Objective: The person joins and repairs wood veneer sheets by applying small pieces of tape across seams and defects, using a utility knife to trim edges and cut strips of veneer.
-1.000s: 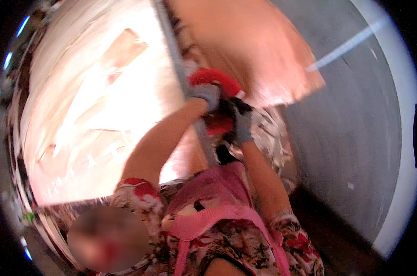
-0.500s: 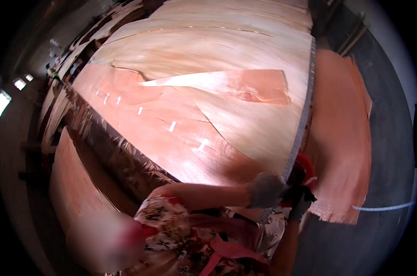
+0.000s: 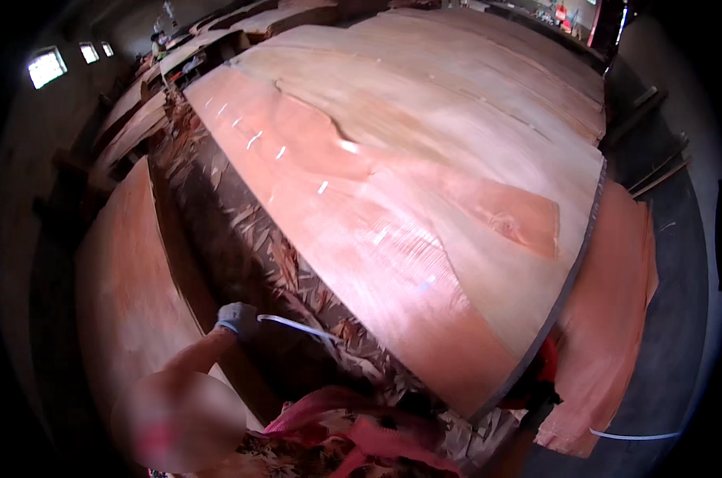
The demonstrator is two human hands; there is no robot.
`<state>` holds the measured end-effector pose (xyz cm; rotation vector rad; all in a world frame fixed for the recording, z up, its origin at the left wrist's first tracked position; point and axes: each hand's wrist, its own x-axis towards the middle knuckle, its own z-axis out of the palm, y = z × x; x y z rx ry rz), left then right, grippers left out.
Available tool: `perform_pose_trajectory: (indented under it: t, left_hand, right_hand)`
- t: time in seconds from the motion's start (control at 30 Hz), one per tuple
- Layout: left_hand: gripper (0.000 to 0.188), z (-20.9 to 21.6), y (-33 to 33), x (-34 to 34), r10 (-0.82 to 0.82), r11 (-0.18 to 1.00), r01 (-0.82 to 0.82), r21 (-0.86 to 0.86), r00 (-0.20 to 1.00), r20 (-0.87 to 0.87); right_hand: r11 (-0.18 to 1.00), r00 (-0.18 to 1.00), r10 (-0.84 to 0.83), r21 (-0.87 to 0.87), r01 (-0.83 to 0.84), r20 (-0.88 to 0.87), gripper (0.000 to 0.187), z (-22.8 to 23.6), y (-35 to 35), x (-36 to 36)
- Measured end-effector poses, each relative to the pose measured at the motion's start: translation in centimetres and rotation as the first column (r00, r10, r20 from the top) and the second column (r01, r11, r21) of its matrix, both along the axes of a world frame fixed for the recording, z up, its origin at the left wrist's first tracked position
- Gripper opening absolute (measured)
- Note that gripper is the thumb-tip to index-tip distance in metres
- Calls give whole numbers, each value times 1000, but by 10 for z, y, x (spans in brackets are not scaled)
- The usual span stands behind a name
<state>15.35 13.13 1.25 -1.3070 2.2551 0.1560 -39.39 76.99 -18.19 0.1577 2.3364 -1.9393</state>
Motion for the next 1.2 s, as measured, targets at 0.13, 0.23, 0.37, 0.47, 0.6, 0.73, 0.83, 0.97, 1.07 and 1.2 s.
perform_pose_trajectory:
  t: [0.13, 0.23, 0.37, 0.47, 0.6, 0.73, 0.83, 0.97, 1.07, 1.2]
  left_hand:
    - [32, -2, 67, -7, -123, 916, 216, 338, 953, -275]
    - [25, 2, 116, -64, 0, 651, 508, 565, 743, -669]
    - [16, 39, 156, -151, -35, 346, 784, 516, 560, -827]
    - [14, 70, 160, -186, -202, 246, 884, 398, 448, -871]
    - [17, 76, 152, -200, -265, 176, 853, 492, 522, -811]
    - [29, 72, 139, -207, -105, 338, 828, 448, 506, -856]
    - [52, 110, 152, -238, 159, 607, 429, 668, 759, -631]
    - [78, 29, 185, -246, 181, 407, 834, 374, 327, -927]
    - [46, 12, 229, -256, 446, 201, 681, 704, 576, -685]
    - [23, 15, 242, -275, 682, -126, 358, 925, 708, -181]
  right_hand:
    - [982, 969, 177, 103, -161, -175, 28, 110, -90, 64]
    - [898, 891, 439, 98, -429, -119, 25, 212, -165, 121]
    - [625, 515, 779, -375, -685, 358, 65, 267, -222, 196]
    - [254, 193, 952, -260, -932, 240, 44, 265, -240, 224]
    - [51, 52, 998, -17, -999, -23, 24, 252, -243, 236]
    - [203, 200, 977, 37, -978, -77, 18, 245, -242, 238]
    - [415, 390, 902, -122, -901, 187, 12, 247, -228, 230]
    - [757, 621, 653, -386, -528, 432, 13, 257, -228, 224]
    - [848, 807, 519, -287, -445, 282, 16, 244, -226, 208]
    - [919, 840, 387, -232, -319, 379, 15, 238, -212, 194]
